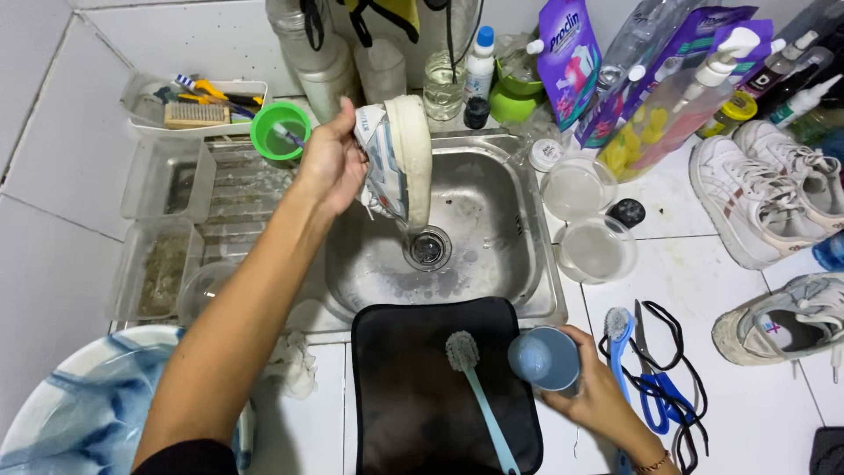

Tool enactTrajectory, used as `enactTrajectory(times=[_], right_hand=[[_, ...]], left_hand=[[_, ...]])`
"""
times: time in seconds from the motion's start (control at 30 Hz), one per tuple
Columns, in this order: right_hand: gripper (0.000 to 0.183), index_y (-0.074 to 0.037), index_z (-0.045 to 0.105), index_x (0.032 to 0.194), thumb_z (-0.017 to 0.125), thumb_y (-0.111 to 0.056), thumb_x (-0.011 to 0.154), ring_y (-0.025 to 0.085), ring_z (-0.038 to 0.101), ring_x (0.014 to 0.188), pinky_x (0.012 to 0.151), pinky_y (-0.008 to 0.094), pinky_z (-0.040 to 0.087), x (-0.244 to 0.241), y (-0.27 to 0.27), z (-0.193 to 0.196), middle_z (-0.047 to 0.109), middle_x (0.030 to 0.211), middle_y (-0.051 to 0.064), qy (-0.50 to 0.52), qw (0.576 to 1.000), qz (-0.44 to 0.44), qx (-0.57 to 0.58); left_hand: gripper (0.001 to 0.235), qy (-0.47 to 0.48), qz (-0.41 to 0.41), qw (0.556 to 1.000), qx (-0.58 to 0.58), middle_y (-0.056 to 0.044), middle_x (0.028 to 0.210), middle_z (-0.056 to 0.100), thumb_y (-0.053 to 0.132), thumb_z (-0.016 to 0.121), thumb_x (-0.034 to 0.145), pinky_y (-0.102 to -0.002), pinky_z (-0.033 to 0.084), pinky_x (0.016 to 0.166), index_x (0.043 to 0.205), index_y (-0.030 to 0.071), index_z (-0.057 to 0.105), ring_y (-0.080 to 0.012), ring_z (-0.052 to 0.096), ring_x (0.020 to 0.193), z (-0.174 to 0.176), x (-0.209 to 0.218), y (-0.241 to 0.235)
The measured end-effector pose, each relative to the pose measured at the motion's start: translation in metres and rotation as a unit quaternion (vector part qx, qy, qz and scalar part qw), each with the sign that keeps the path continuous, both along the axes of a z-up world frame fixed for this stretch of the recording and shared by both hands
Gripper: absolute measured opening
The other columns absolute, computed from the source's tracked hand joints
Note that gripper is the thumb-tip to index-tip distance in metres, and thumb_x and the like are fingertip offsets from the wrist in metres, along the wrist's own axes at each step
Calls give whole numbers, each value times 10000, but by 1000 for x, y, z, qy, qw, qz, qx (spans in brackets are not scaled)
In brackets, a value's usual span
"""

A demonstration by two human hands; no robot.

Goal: The person cleans a white and blue sneaker at a sink, using a blue cup to pour water and a brush to scrub the shoe. They wipe the shoe with a cloth, rinse it, and then untie the laces to clean the tongue area.

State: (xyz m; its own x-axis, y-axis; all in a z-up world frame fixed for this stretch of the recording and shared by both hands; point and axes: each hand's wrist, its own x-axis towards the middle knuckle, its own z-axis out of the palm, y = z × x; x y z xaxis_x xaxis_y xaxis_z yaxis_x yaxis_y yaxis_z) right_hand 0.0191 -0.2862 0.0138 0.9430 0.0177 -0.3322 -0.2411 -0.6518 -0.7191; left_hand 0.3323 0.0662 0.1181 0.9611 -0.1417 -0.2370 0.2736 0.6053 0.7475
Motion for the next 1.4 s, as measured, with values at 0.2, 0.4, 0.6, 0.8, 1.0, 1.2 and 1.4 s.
enactTrajectory(times=[0.2,0.4,0.6,0.8,1.0,1.2,1.4], right_hand=[[1205,-243,163,1542,925,-411,623,259,507,1345,1114,387,413,-6,-1,0,393,1543,89,3,1000,1,10],[1174,-203,205,1546,863,-434,602,258,337,1473,1175,429,286,-11,6,6,294,1629,73,-62,996,-60,35],[1014,-44,183,1552,653,-471,762,338,298,1484,1192,477,257,-22,23,14,239,1636,188,-212,973,-89,26],[712,-16,246,1514,482,-391,956,368,239,1533,1216,501,258,-38,41,-12,222,1629,236,-360,911,-186,69],[608,28,356,1432,529,-259,924,360,373,1400,1151,490,319,-54,29,-13,362,1511,233,-264,906,-330,-19],[621,49,488,1411,606,-194,851,448,501,1212,969,596,429,-75,-24,-79,566,1285,274,-176,911,-241,-285],[339,-66,626,1277,564,-160,957,408,594,1096,877,562,513,-82,-41,-96,568,1195,197,-126,932,-250,-231]], left_hand=[[627,-45,-19,997,54,-159,1016,734,533,493,889,-345,597,804,1175,-10,622,-221,704,889,45,-34,-4],[668,5,-30,996,78,-151,1078,744,568,465,894,-407,588,842,1240,30,654,-242,723,915,15,-41,-6],[463,-26,131,988,-82,-165,1036,749,430,542,953,-359,614,815,1127,17,658,-231,727,858,-47,-14,27],[199,68,128,988,51,78,631,541,205,547,1039,-156,270,361,843,174,551,-11,426,433,-111,-9,20],[110,50,141,989,-17,-47,763,723,195,659,968,-273,544,530,900,111,640,-141,660,579,-103,-23,17],[132,58,119,989,-70,-27,729,715,268,630,991,-289,528,522,905,169,648,-146,644,561,-109,-16,29],[137,34,134,989,-48,69,600,580,225,651,977,-199,359,409,858,197,590,-50,485,453,-85,-32,11]])
